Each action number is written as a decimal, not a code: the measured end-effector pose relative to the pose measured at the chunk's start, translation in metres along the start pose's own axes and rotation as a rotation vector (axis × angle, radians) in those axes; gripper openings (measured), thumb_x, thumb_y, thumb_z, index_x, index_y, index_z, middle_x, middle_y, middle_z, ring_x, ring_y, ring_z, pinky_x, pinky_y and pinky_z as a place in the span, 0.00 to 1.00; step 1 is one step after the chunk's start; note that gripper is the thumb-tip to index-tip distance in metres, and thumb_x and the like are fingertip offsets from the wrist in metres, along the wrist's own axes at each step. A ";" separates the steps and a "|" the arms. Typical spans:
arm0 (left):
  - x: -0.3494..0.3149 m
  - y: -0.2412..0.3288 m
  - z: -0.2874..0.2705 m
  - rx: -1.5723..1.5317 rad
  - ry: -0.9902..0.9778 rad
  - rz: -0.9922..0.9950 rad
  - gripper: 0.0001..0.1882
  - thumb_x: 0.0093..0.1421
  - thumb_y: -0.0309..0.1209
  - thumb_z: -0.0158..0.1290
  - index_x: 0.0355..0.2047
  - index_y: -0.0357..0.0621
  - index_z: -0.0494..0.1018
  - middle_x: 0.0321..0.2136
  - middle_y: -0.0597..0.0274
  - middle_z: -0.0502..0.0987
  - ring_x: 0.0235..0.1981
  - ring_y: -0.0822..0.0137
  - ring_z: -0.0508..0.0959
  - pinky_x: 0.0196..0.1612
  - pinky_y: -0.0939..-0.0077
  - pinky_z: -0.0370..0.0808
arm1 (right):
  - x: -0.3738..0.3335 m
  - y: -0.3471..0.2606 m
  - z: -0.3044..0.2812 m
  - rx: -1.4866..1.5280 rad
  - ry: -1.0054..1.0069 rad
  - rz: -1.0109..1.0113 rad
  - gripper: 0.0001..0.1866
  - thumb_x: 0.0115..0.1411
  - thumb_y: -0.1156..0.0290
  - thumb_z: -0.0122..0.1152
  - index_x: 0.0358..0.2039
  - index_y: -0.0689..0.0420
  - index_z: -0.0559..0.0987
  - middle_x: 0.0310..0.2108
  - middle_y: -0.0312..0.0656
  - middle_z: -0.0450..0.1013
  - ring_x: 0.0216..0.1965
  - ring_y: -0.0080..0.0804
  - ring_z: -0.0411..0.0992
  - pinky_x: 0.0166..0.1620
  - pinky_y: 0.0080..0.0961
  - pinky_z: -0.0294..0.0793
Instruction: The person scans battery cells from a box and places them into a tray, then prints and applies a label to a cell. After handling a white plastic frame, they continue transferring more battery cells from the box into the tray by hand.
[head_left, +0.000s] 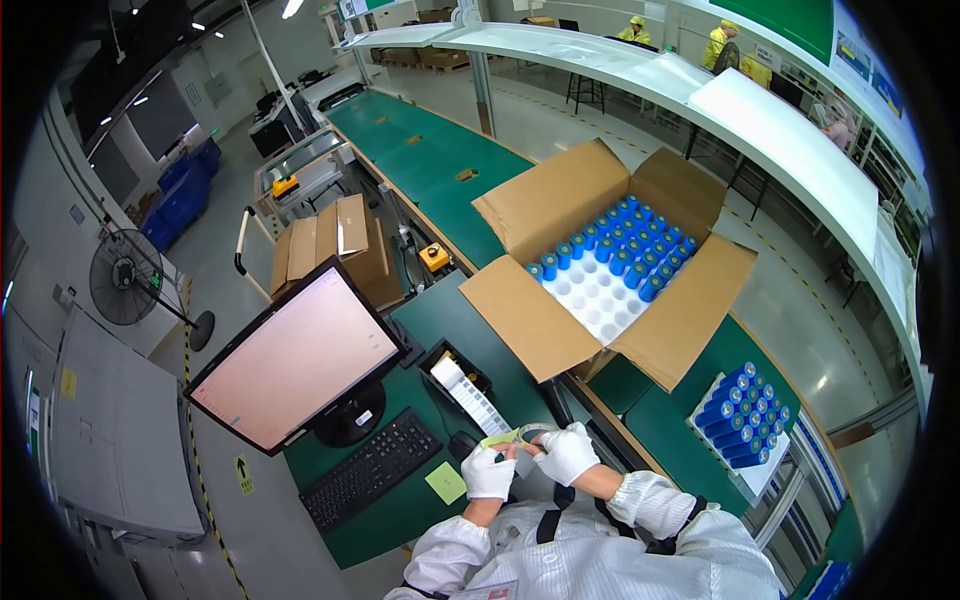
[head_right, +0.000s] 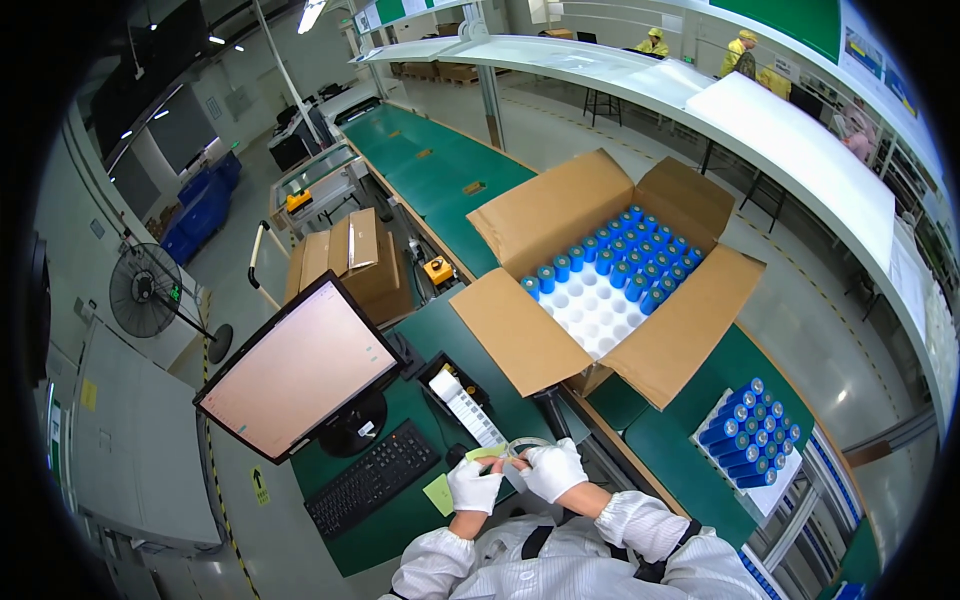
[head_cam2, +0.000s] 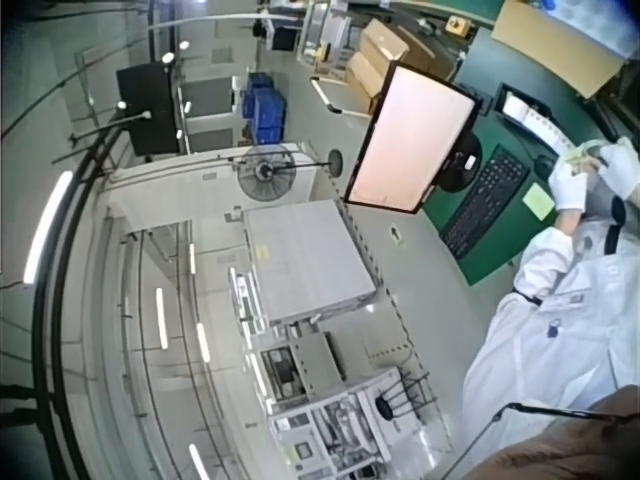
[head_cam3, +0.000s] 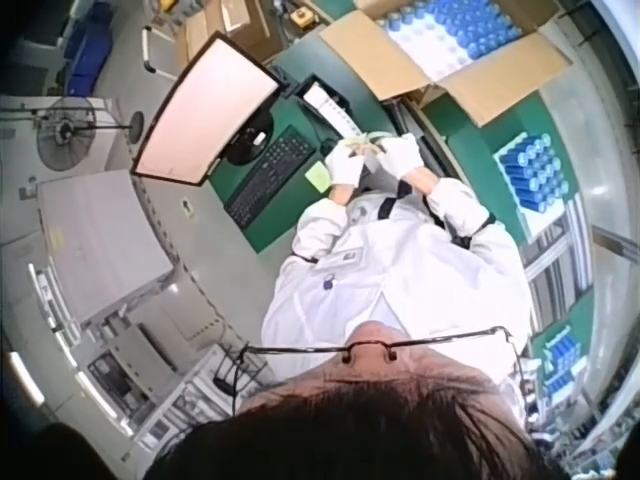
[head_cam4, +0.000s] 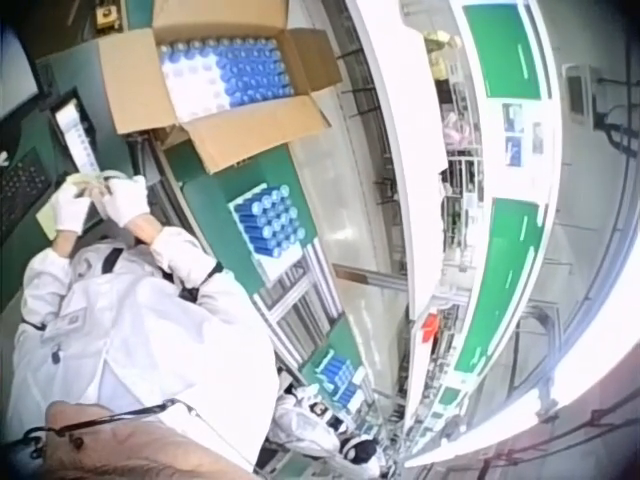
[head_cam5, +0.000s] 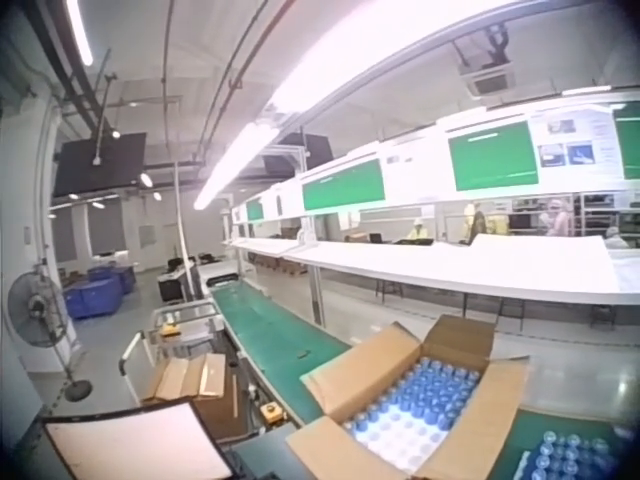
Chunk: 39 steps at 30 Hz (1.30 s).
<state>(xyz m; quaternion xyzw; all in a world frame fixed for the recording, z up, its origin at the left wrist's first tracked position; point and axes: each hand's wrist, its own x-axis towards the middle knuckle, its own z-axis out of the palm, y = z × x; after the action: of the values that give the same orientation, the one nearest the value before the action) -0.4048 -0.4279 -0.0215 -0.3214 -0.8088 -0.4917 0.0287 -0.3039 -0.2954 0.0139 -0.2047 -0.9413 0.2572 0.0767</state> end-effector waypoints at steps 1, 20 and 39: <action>0.000 0.000 -0.001 0.028 0.003 0.005 0.06 0.45 0.27 0.66 0.25 0.46 0.81 0.23 0.54 0.79 0.26 0.54 0.80 0.32 0.66 0.77 | -0.001 0.000 0.001 0.013 0.002 0.009 0.12 0.56 0.58 0.61 0.28 0.53 0.84 0.21 0.45 0.77 0.24 0.44 0.74 0.40 0.35 0.64; -0.005 0.005 -0.014 0.154 -0.046 0.162 0.06 0.48 0.26 0.62 0.28 0.48 0.78 0.28 0.56 0.79 0.27 0.53 0.80 0.31 0.64 0.77 | 0.016 0.015 0.029 0.215 0.140 -0.048 0.04 0.55 0.68 0.62 0.31 0.51 0.82 0.27 0.47 0.79 0.27 0.42 0.78 0.31 0.31 0.76; 0.022 -0.011 -0.062 0.147 -0.172 -0.343 0.08 0.48 0.33 0.64 0.27 0.44 0.82 0.23 0.51 0.80 0.26 0.56 0.81 0.32 0.65 0.77 | 0.054 0.098 0.136 0.567 0.256 0.088 0.11 0.56 0.83 0.55 0.39 0.58 0.78 0.27 0.45 0.76 0.26 0.30 0.75 0.33 0.25 0.77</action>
<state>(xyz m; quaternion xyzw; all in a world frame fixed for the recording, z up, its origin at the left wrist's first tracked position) -0.4446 -0.4710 0.0099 -0.2167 -0.8849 -0.3997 -0.1012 -0.3528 -0.2570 -0.1509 -0.2463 -0.8050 0.4847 0.2374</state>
